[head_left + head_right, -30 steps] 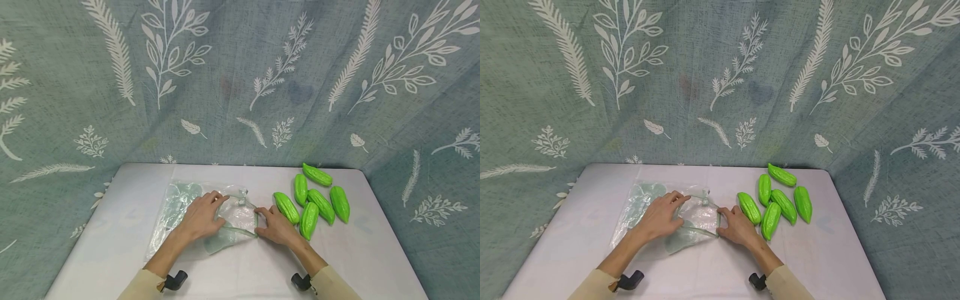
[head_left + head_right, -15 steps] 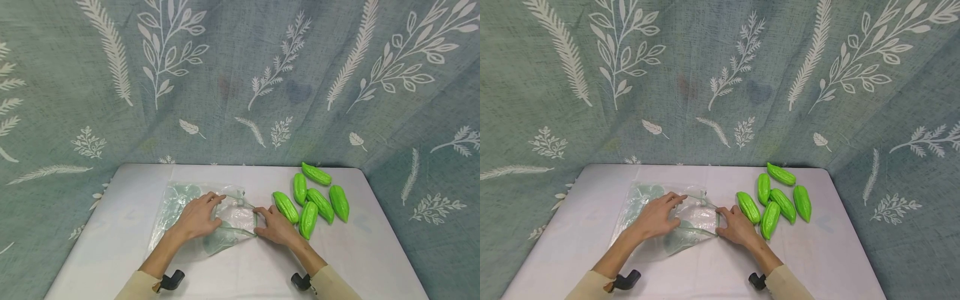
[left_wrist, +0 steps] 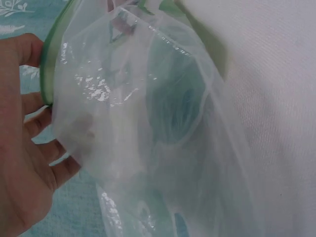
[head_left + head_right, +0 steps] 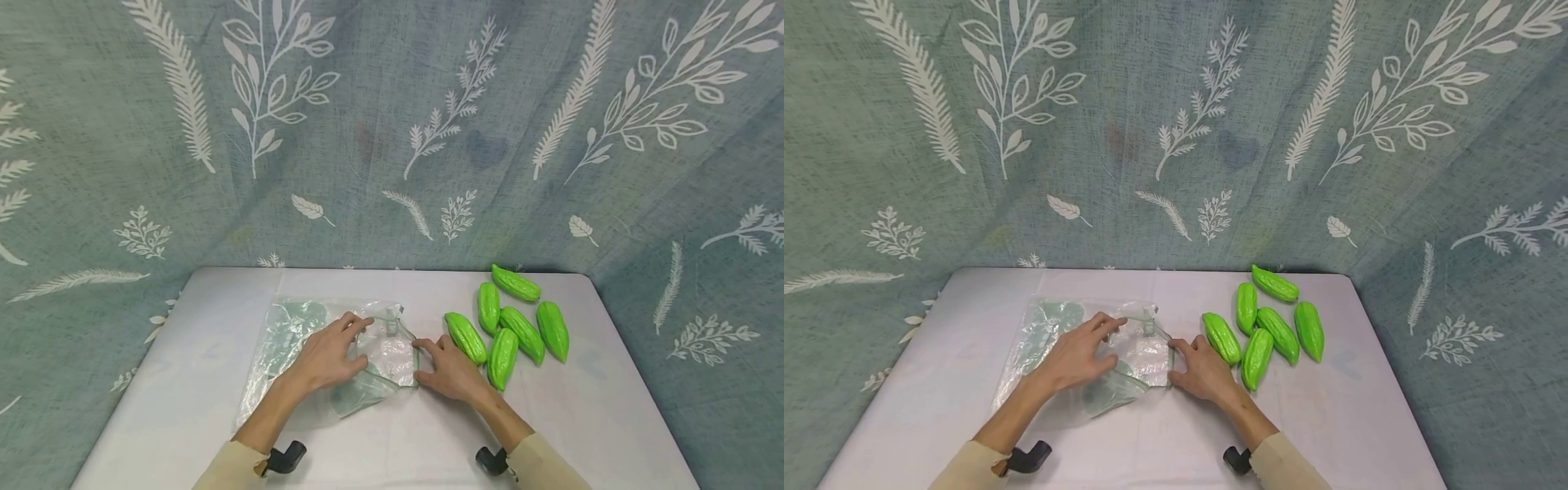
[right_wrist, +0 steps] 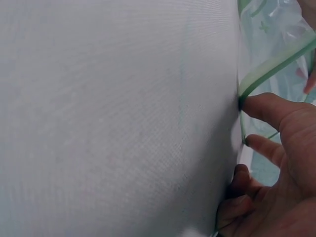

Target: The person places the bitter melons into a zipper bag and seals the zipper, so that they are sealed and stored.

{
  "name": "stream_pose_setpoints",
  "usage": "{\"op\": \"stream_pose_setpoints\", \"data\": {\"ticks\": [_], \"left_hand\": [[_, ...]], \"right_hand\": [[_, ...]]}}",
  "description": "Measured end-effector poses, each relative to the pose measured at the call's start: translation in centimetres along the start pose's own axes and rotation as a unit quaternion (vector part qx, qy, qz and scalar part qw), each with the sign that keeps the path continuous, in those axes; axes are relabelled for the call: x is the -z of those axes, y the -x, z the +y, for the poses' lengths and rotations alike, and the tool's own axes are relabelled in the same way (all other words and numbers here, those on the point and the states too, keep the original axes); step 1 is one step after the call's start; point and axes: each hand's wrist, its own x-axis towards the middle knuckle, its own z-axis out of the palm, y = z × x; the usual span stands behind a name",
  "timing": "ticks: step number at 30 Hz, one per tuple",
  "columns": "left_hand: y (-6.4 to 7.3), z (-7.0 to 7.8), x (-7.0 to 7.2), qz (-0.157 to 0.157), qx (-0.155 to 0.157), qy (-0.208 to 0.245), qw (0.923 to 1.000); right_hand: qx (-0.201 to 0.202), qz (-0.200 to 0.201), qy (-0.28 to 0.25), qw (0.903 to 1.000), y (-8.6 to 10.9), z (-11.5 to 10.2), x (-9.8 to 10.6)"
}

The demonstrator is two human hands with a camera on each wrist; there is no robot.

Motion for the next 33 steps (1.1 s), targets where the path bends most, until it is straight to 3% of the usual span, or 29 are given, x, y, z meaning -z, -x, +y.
{"op": "stream_pose_setpoints", "data": {"ticks": [4, 13, 24, 28, 33], "left_hand": [[-0.3, 0.1, 0.0, 0.013, -0.001, 0.015, 0.9998], [-0.7, 0.7, -1.2, -0.002, -0.006, 0.022, 0.9997], [-0.4, 0.4, -3.4, 0.100, -0.046, 0.009, 0.9939], [-0.4, 0.3, -3.6, 0.110, -0.041, 0.009, 0.9931], [-0.2, 0.4, -3.7, 0.101, -0.044, 0.049, 0.9927]], "right_hand": [[-0.001, 0.000, 0.003, 1.0000, -0.1, 0.1, 0.0], [0.006, 0.000, 0.004, 1.0000, 0.0, 0.6, -0.1], [0.013, 0.004, 0.000, 0.9999, 0.1, 0.4, -0.2], [0.017, 0.008, 0.006, 0.9998, 0.2, 0.3, 0.0], [0.019, 0.011, 0.010, 0.9997, 0.3, 0.3, 0.0]]}}
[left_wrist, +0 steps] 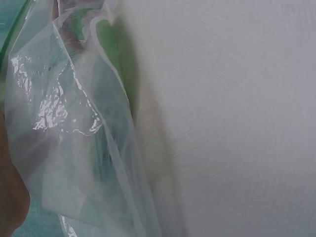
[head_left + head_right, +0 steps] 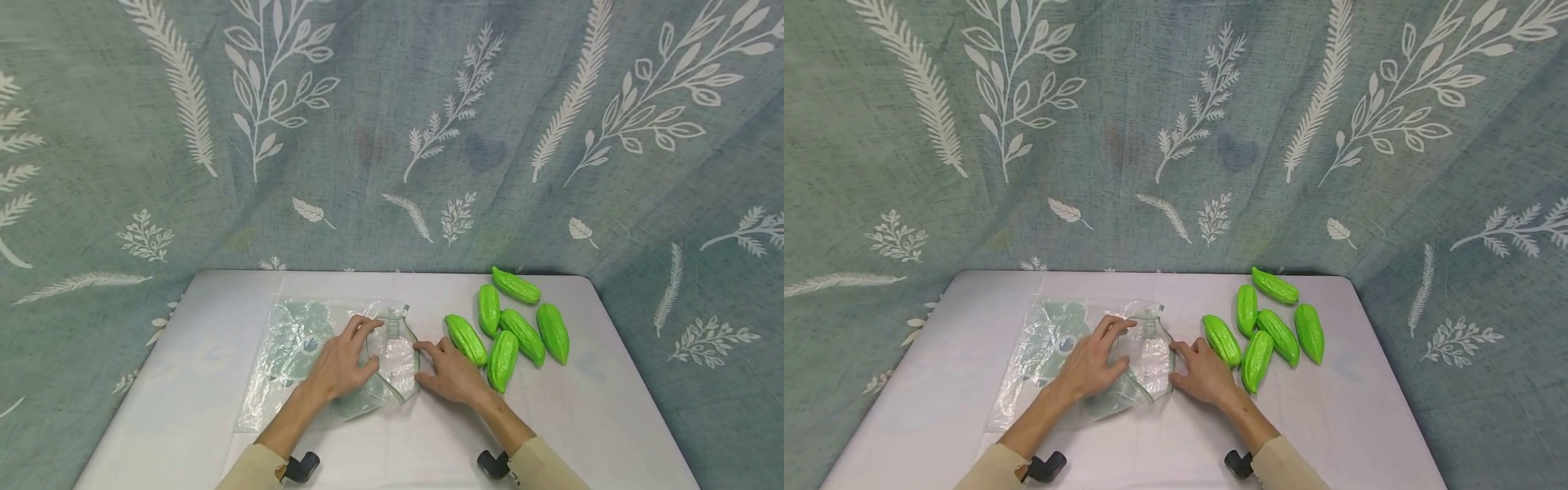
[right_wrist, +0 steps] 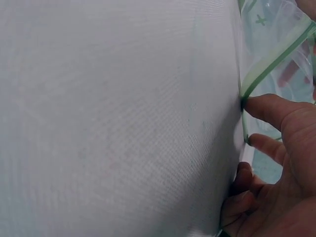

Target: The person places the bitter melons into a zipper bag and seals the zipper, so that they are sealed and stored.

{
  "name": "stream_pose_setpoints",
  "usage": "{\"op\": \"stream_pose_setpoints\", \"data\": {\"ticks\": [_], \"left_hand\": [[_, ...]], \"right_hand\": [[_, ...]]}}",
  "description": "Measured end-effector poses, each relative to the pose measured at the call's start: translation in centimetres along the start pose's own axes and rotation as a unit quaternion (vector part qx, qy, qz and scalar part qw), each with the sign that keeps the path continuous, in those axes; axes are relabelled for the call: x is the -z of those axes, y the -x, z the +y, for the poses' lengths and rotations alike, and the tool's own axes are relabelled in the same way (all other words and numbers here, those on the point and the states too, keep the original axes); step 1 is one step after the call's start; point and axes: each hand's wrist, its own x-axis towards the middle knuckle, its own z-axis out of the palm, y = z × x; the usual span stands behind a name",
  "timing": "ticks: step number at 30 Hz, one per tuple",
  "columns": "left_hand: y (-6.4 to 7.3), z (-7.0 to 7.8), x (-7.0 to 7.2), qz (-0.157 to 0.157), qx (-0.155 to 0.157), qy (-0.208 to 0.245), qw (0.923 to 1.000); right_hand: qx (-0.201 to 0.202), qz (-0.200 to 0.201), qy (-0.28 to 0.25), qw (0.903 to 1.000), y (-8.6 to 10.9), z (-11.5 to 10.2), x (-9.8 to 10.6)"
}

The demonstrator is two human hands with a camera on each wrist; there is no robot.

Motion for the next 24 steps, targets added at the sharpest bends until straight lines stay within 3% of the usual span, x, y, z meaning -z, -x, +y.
{"op": "stream_pose_setpoints", "data": {"ticks": [4, 24], "left_hand": [[0.14, 0.10, -0.16, -0.003, -0.007, 0.014, 0.9999], [-0.09, -0.04, -0.42, 0.016, -0.024, -0.032, 0.9991]], "right_hand": [[0.003, 0.001, 0.005, 1.0000, 0.02, -0.01, -0.09], [0.011, 0.009, 0.011, 0.9998, 0.08, 0.14, -0.32]]}}
